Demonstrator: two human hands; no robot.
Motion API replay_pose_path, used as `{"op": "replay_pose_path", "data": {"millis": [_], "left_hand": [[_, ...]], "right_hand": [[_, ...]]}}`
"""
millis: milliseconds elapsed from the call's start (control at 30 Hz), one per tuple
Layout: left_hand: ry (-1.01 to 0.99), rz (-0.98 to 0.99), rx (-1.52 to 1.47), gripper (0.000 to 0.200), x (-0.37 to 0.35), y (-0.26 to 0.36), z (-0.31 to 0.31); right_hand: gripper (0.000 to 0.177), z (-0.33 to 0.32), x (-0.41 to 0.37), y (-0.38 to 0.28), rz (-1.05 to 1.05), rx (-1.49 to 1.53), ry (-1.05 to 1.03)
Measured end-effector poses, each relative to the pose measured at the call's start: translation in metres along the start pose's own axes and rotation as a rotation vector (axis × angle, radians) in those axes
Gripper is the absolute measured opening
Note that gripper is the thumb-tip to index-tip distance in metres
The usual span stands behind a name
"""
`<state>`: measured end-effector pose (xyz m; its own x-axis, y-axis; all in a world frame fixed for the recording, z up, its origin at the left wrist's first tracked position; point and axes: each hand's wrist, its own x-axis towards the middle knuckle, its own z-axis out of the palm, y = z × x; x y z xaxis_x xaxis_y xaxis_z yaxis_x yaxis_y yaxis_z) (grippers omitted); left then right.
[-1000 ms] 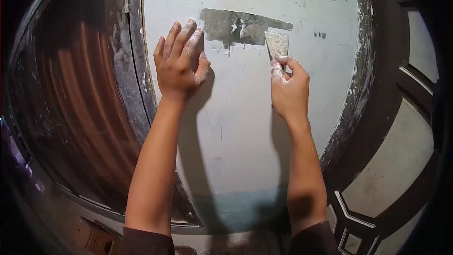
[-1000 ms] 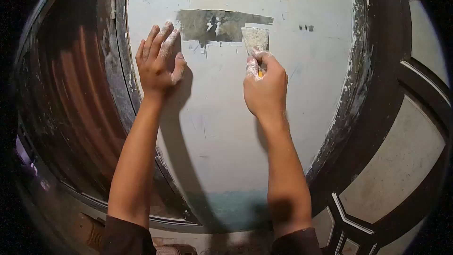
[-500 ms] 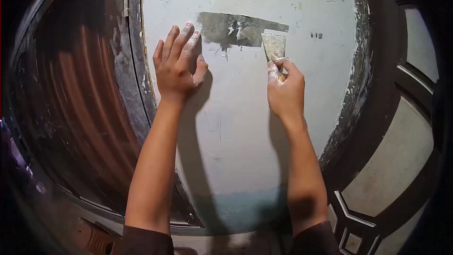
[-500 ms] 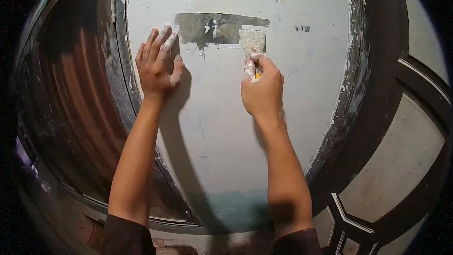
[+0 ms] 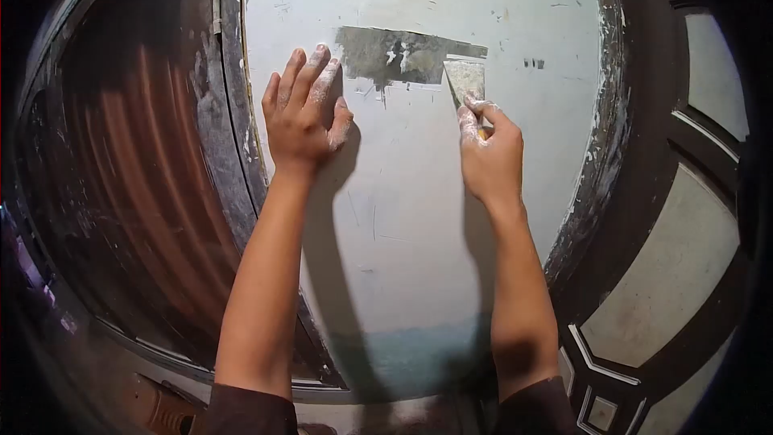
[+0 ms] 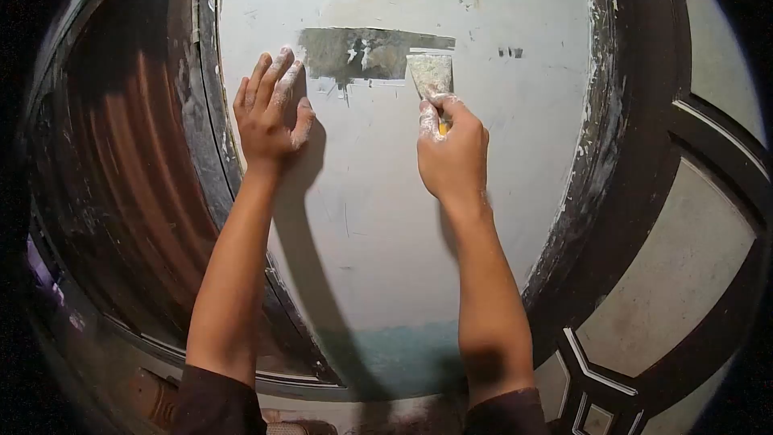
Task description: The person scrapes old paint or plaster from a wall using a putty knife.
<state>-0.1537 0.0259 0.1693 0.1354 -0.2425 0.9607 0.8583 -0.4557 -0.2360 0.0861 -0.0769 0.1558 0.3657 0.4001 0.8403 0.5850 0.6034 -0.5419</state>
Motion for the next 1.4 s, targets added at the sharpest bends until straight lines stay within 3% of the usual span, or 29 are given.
{"op": "replay_pose_path", "data": {"millis": [367, 667, 767, 900, 933, 1100, 1200, 1333, 1367, 1400], "left_hand": [[0.026, 0.014, 0.03, 0.056, 0.001, -0.001, 0.002], [-0.001, -0.005, 0.006, 0.056, 0.001, 0.002, -0.002], [0.011, -0.003, 0.006, 0.056, 0.0, 0.002, 0.0], [0.017, 0.003, 0.029, 0.057, 0.001, 0.001, 0.001], [0.015, 0.0, 0.021, 0.057, 0.0, 0.001, 0.001], [0.003, -0.001, 0.03, 0.057, 0.001, 0.001, 0.0], [0.024, 0.011, 0.03, 0.057, 0.001, 0.0, 0.002], [0.009, -0.006, 0.015, 0.057, 0.0, 0.002, 0.001], [0.006, -0.007, 0.018, 0.058, 0.0, 0.002, 0.001], [0.007, -0.005, 0.02, 0.058, 0.002, 0.001, 0.001]], "right_hand": [[0.023, 0.001, 0.012, 0.003, -0.097, -0.005, 0.006], [0.027, -0.01, 0.013, 0.001, -0.051, -0.025, -0.018], [0.025, -0.024, 0.007, -0.01, 0.019, -0.09, -0.117], [0.023, -0.017, 0.015, -0.001, -0.062, -0.051, -0.063], [0.024, -0.019, 0.017, -0.009, 0.011, -0.055, -0.101], [0.025, -0.03, 0.01, 0.01, -0.075, -0.096, -0.095], [0.025, -0.038, 0.018, 0.004, -0.024, -0.178, -0.173], [0.025, -0.043, 0.02, 0.014, -0.184, -0.117, -0.157], [0.024, -0.05, 0.02, 0.006, -0.059, -0.214, -0.217], [0.024, -0.048, 0.022, 0.008, -0.061, -0.212, -0.216]]}}
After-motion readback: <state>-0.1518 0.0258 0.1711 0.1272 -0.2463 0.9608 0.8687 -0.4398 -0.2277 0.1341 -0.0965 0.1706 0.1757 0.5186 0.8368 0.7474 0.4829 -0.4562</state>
